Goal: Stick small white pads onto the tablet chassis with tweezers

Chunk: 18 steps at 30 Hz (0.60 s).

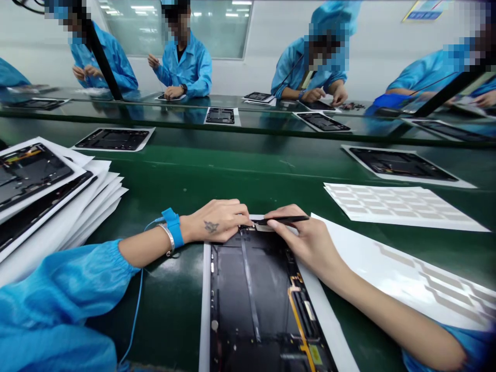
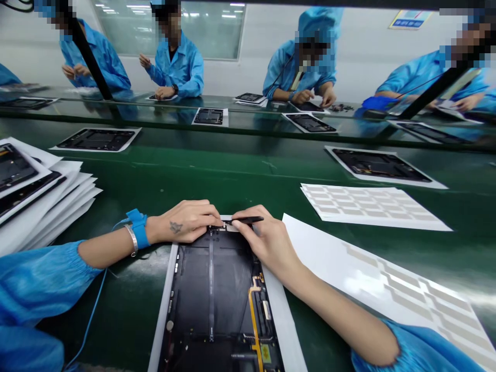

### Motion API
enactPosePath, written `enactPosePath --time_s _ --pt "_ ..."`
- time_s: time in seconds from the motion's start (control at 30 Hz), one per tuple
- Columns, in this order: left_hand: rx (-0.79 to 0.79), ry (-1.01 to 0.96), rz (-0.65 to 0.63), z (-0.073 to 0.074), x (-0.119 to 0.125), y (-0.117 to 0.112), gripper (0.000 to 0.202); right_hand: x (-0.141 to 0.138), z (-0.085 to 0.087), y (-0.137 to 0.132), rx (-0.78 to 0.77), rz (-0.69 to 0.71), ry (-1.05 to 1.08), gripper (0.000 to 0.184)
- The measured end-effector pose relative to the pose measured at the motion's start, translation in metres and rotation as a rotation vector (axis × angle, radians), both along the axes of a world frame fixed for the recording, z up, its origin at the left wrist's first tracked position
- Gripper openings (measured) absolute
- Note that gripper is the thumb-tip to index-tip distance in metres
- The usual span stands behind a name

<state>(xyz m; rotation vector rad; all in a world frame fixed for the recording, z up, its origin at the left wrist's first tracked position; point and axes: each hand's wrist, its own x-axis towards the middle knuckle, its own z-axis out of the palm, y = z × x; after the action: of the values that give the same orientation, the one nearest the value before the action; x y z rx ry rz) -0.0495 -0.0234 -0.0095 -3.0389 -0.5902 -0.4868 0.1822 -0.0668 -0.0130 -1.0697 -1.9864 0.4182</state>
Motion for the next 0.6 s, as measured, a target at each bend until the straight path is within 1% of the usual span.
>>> enactPosePath --time_s 0.13,0.3,0.4,0.5,0.57,0.6 --pt "0.003 0.005 -0.003 0.0 0.0 -0.001 0.03 0.0 0.002 -0.003 0.097 0.079 -0.043 0.022" --pt "0.015 0.001 -0.008 0.001 0.0 0.0 0.031 0.0 0.0 -0.003 0.109 0.019 -0.055 0.02" --pt "0.041 0.005 -0.011 0.0 0.0 0.0 0.029 -0.002 0.0 -0.002 0.071 0.049 -0.042 0.022" --pt "0.075 0.044 0.004 -0.001 0.001 -0.002 0.028 0.0 0.003 -0.004 0.008 0.086 0.005 0.025" --pt "0.09 0.067 0.005 -0.001 0.002 -0.004 0.028 0.007 0.006 -0.006 -0.078 0.049 0.041 0.028" --pt "0.095 0.075 0.001 -0.001 0.002 -0.005 0.029 0.012 0.008 -0.007 -0.135 -0.002 0.063 0.03"
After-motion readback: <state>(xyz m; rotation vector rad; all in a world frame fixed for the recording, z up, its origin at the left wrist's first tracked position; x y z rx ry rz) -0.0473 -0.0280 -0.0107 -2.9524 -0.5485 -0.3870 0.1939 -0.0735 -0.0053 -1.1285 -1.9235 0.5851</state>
